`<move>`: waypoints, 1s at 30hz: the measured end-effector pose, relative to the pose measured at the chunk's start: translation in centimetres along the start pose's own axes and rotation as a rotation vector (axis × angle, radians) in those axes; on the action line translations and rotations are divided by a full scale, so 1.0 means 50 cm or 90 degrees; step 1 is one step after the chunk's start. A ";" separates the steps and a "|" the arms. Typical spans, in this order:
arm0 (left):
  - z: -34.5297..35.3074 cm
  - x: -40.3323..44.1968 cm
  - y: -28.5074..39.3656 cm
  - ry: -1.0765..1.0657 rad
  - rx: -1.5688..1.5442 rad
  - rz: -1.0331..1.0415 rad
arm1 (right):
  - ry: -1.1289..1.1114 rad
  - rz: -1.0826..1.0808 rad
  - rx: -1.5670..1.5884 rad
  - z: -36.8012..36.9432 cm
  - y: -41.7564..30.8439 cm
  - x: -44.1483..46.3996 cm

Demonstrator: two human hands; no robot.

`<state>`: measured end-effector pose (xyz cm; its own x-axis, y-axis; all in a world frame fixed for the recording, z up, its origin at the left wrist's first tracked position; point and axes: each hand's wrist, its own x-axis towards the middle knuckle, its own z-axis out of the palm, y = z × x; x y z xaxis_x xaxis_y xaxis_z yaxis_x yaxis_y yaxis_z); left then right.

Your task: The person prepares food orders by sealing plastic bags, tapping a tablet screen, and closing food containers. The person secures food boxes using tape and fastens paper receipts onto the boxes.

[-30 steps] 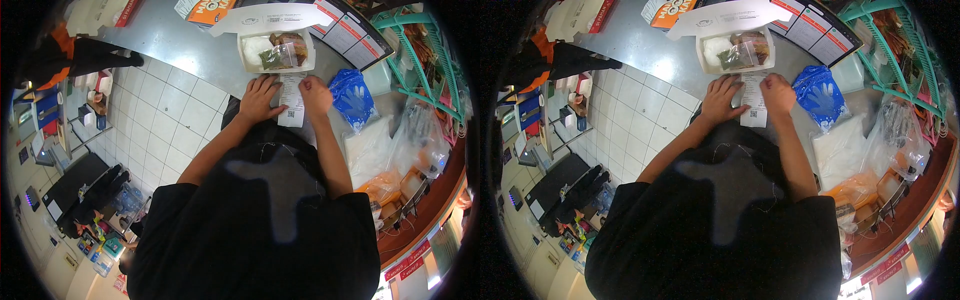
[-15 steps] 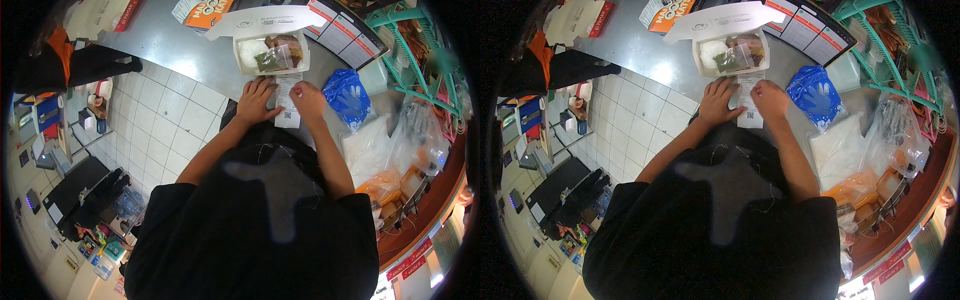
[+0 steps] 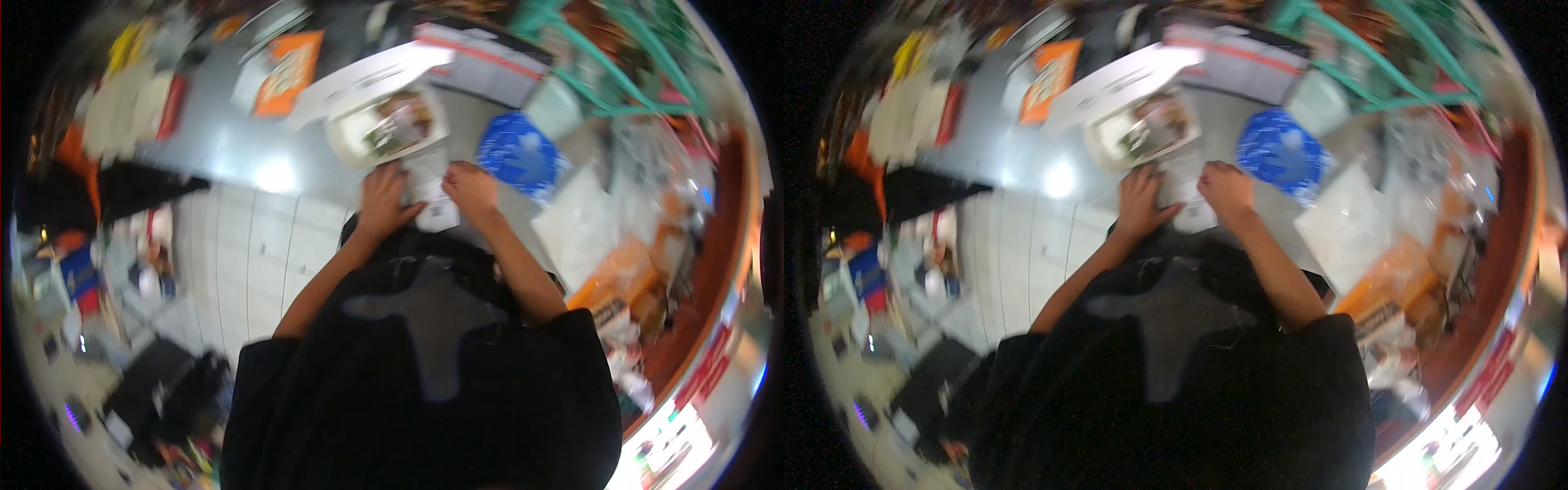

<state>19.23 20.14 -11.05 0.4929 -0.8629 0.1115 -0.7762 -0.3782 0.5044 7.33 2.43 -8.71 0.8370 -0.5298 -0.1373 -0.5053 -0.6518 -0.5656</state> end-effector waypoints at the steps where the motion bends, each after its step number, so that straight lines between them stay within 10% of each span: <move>1: 0.002 0.005 -0.003 -0.002 -0.002 0.015 | 0.058 0.024 -0.002 -0.028 0.013 0.002; 10: -0.007 0.020 -0.002 0.001 0.040 0.062 | 1.234 0.337 -0.160 -0.514 0.433 -0.040; 13: -0.007 0.017 -0.008 -0.007 0.025 0.066 | 1.040 0.430 0.012 -0.601 0.649 -0.092; 19: -0.018 0.016 -0.020 -0.039 -0.027 0.070 | 0.419 0.171 -0.403 -0.554 0.848 -0.085; 30: -0.086 0.001 -0.043 -0.091 -0.138 0.090 | 0.665 0.255 -0.132 -0.627 0.852 -0.124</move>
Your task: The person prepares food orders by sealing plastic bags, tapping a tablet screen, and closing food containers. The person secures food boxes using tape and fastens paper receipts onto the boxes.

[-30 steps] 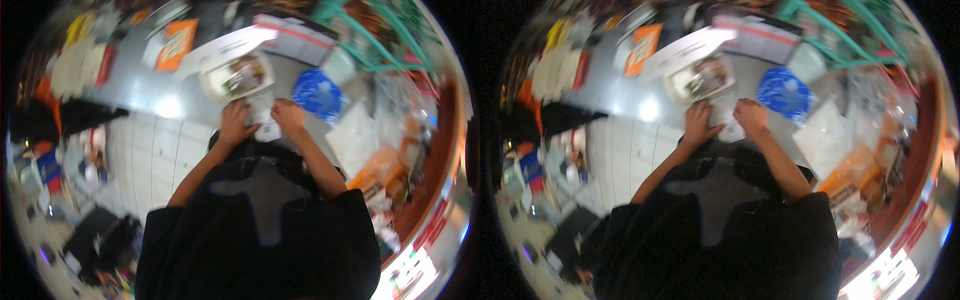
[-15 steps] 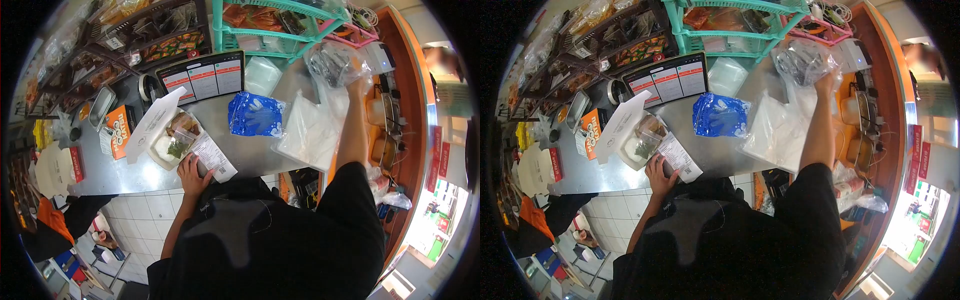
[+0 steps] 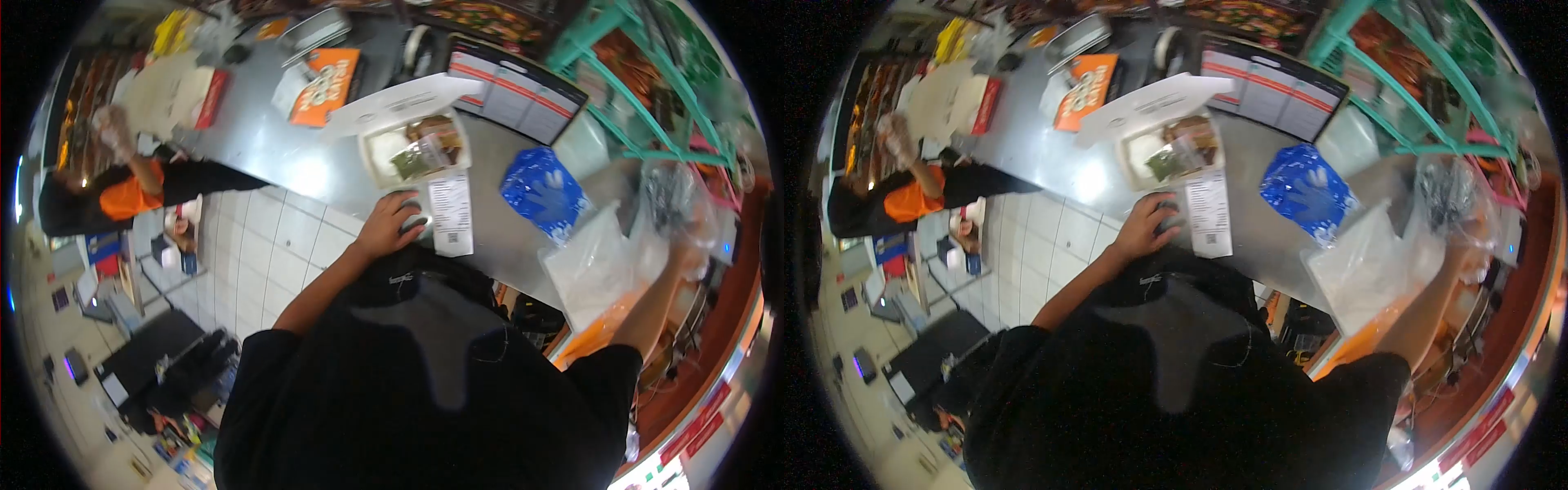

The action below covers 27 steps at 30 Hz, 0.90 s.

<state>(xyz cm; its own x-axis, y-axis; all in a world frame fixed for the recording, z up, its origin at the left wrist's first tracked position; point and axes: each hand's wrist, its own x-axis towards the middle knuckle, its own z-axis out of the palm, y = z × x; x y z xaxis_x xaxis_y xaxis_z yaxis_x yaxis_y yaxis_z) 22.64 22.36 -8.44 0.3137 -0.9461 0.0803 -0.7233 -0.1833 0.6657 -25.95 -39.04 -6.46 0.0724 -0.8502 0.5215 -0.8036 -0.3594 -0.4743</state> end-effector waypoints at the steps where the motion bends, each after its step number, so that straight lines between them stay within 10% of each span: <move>1: -0.008 -0.007 -0.002 0.006 -0.003 -0.009 | -0.017 0.024 0.040 0.005 0.026 0.013; 6: -0.031 -0.035 -0.003 0.035 -0.048 -0.044 | -0.379 0.197 0.595 0.113 0.379 0.112; 9: -0.049 -0.047 -0.004 0.051 -0.060 -0.050 | -0.338 -0.088 0.221 0.010 0.026 0.057; 15: -0.070 -0.083 -0.029 0.109 -0.069 -0.087 | -0.497 0.068 -0.333 -0.121 0.030 0.179; 17: -0.082 -0.094 -0.031 0.141 -0.123 -0.142 | -0.412 -0.071 -0.421 -0.195 0.059 0.224; 19: -0.093 -0.098 -0.031 0.190 -0.150 -0.175 | -0.086 0.369 -0.374 -0.328 -0.478 0.067; 23: -0.126 -0.087 -0.024 0.288 -0.168 -0.213 | 0.569 -0.197 -0.047 -0.347 -0.618 0.024; 25: -0.141 -0.070 -0.024 0.323 -0.163 -0.206 | 0.631 -0.371 0.035 -0.287 -0.811 -0.074; 27: -0.151 -0.052 -0.029 0.355 -0.159 -0.180 | 0.337 -0.357 0.153 -0.136 -0.864 -0.282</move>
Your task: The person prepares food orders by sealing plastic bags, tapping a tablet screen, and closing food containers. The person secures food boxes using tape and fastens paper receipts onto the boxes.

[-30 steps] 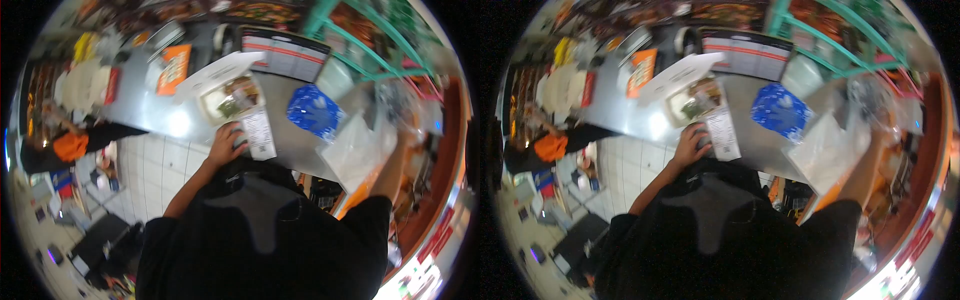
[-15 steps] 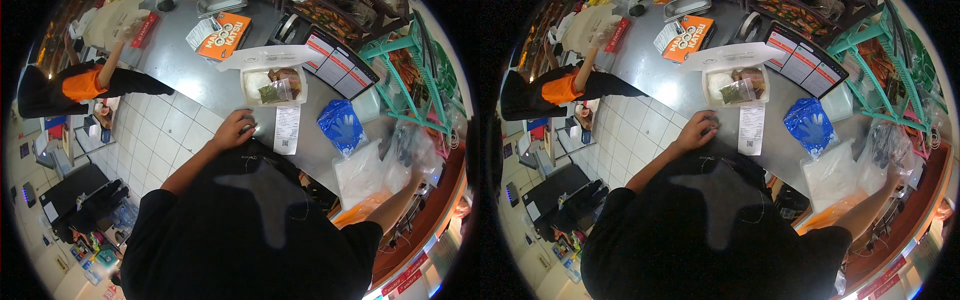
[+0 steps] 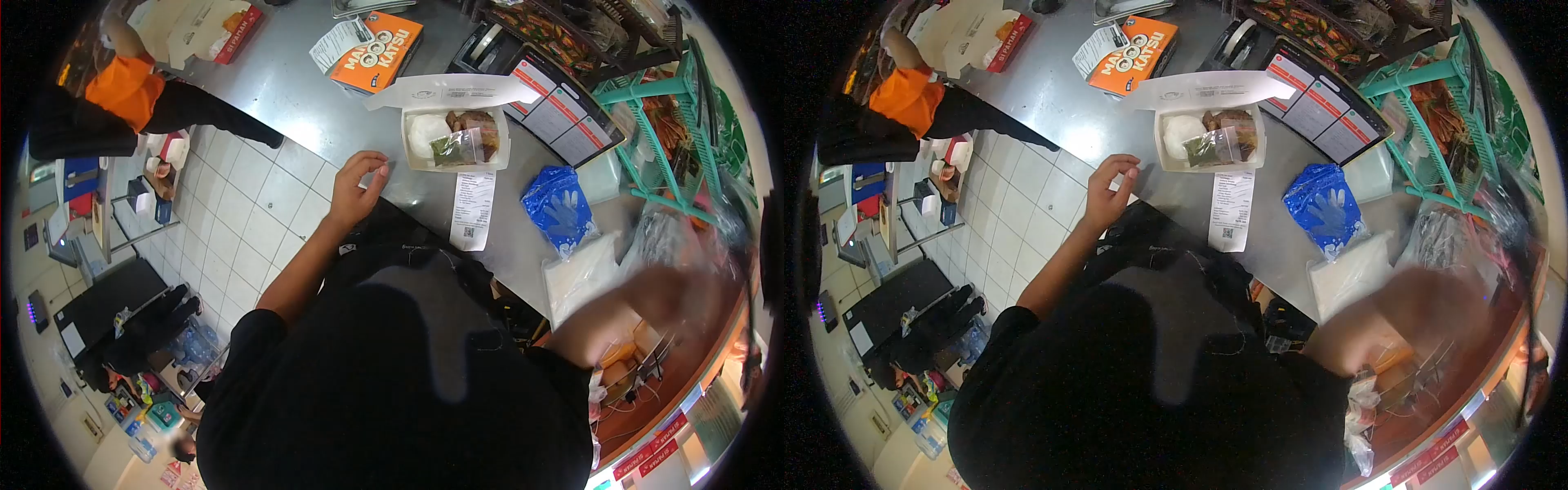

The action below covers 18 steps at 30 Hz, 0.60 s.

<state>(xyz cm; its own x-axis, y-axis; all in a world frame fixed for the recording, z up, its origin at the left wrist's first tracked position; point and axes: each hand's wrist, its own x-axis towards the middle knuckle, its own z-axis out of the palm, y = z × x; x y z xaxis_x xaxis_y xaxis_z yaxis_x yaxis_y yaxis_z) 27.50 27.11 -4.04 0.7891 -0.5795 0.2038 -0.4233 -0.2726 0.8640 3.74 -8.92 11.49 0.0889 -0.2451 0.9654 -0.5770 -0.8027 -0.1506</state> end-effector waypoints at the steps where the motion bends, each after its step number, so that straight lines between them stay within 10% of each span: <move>1: 0.000 0.009 0.002 0.015 -0.005 0.014 | -0.124 -0.110 0.113 0.048 -0.071 -0.047; 3: -0.005 0.031 0.013 0.026 -0.027 0.017 | -0.460 -0.239 0.400 0.144 -0.213 -0.141; 4: -0.007 0.034 0.017 0.032 -0.039 0.016 | -0.716 -0.074 0.431 0.167 -0.262 -0.194; 6: -0.012 0.040 0.018 0.049 -0.042 0.011 | -0.679 -0.265 0.401 0.182 -0.277 -0.276; 13: -0.002 0.095 0.029 0.059 0.089 0.168 | -0.739 0.023 0.346 0.240 -0.214 -0.248; 18: 0.136 0.096 0.051 -0.258 0.306 0.240 | -0.790 -0.247 0.394 0.311 -0.261 -0.326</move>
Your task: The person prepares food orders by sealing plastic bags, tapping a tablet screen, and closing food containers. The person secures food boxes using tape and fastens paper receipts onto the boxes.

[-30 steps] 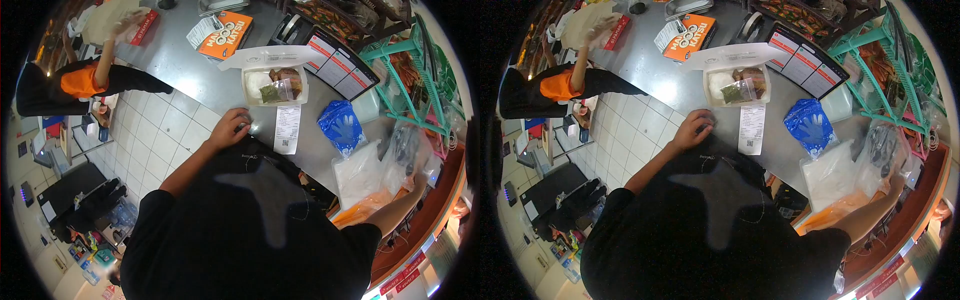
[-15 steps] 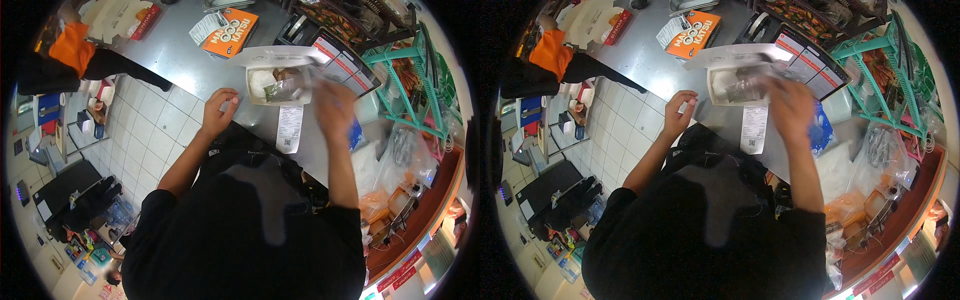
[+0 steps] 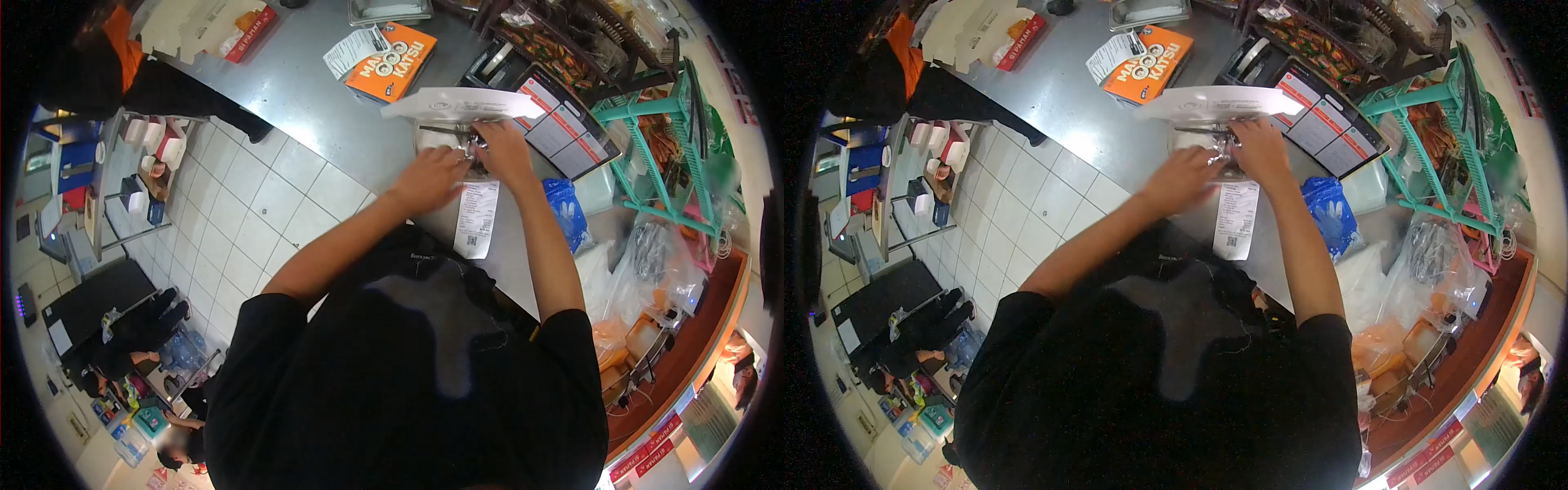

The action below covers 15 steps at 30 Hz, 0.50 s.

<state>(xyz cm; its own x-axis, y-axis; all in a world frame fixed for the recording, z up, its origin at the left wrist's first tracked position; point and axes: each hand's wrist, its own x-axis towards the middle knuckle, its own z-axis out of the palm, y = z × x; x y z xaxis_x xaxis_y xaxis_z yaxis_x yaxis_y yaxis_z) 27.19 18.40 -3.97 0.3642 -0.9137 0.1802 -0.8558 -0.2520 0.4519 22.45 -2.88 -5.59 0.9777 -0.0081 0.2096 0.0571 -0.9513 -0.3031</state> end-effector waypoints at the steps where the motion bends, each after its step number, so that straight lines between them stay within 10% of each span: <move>1: 0.026 0.004 0.015 -0.019 0.064 -0.011 | -0.033 0.020 -0.009 -0.008 -0.005 0.008; 7: 0.042 -0.010 0.034 -0.072 0.151 -0.034 | 0.046 0.084 -0.024 -0.096 -0.019 -0.010; 15: 0.027 -0.013 0.021 -0.017 -0.037 -0.025 | 1.059 0.346 -0.087 -0.330 0.088 -0.361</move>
<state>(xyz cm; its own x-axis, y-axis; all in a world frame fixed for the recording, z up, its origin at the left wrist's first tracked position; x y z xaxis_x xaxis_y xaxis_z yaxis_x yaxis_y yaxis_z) 25.55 18.30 -4.80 0.3870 -0.9117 0.1379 -0.8178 -0.2703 0.5082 1.74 -12.02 4.65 -0.3546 -0.5010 0.7895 -0.2784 -0.7495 -0.6007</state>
